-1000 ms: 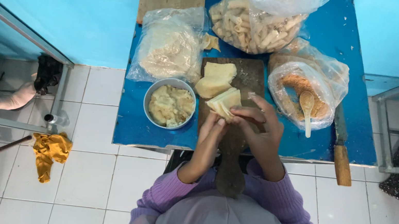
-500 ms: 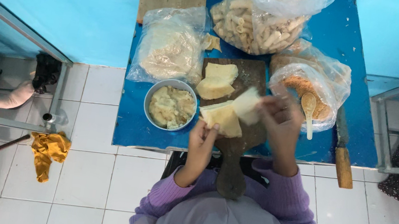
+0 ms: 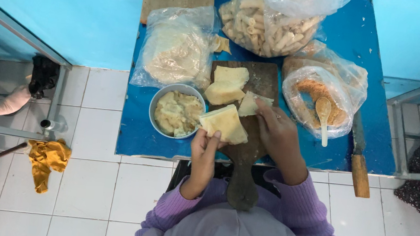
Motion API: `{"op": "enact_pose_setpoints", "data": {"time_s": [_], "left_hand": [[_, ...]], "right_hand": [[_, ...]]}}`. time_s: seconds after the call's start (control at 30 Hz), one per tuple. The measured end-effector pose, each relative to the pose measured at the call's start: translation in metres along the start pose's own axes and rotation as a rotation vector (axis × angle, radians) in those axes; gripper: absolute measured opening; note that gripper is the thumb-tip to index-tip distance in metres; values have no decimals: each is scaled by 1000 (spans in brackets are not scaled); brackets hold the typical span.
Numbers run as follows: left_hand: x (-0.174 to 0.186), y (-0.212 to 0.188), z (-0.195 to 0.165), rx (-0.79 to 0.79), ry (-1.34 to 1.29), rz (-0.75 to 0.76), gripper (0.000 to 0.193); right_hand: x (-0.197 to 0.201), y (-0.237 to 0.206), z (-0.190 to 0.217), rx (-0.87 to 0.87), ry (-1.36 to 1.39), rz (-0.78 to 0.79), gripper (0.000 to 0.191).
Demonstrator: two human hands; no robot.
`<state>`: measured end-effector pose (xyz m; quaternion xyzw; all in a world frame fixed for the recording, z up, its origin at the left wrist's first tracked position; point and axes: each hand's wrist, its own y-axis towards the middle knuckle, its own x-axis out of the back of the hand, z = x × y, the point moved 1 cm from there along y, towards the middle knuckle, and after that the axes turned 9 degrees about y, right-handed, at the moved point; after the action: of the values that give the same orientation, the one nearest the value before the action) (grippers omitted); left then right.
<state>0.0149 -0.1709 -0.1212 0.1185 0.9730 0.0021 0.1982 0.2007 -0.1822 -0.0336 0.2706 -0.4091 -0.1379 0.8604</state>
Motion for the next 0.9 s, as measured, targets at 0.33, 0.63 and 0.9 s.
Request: {"op": "enact_pose_setpoints", "data": {"time_s": [0.33, 0.63, 0.9], "left_hand": [[-1, 1, -6, 55, -57, -9, 40], [-3, -7, -8, 46, 30, 155, 43], [-12, -5, -13, -3, 80, 178, 32]], "right_hand": [[5, -5, 13, -28, -10, 14, 49], [8, -12, 52, 51, 316, 3, 51], [-5, -13, 39, -43, 458, 0, 50]]}}
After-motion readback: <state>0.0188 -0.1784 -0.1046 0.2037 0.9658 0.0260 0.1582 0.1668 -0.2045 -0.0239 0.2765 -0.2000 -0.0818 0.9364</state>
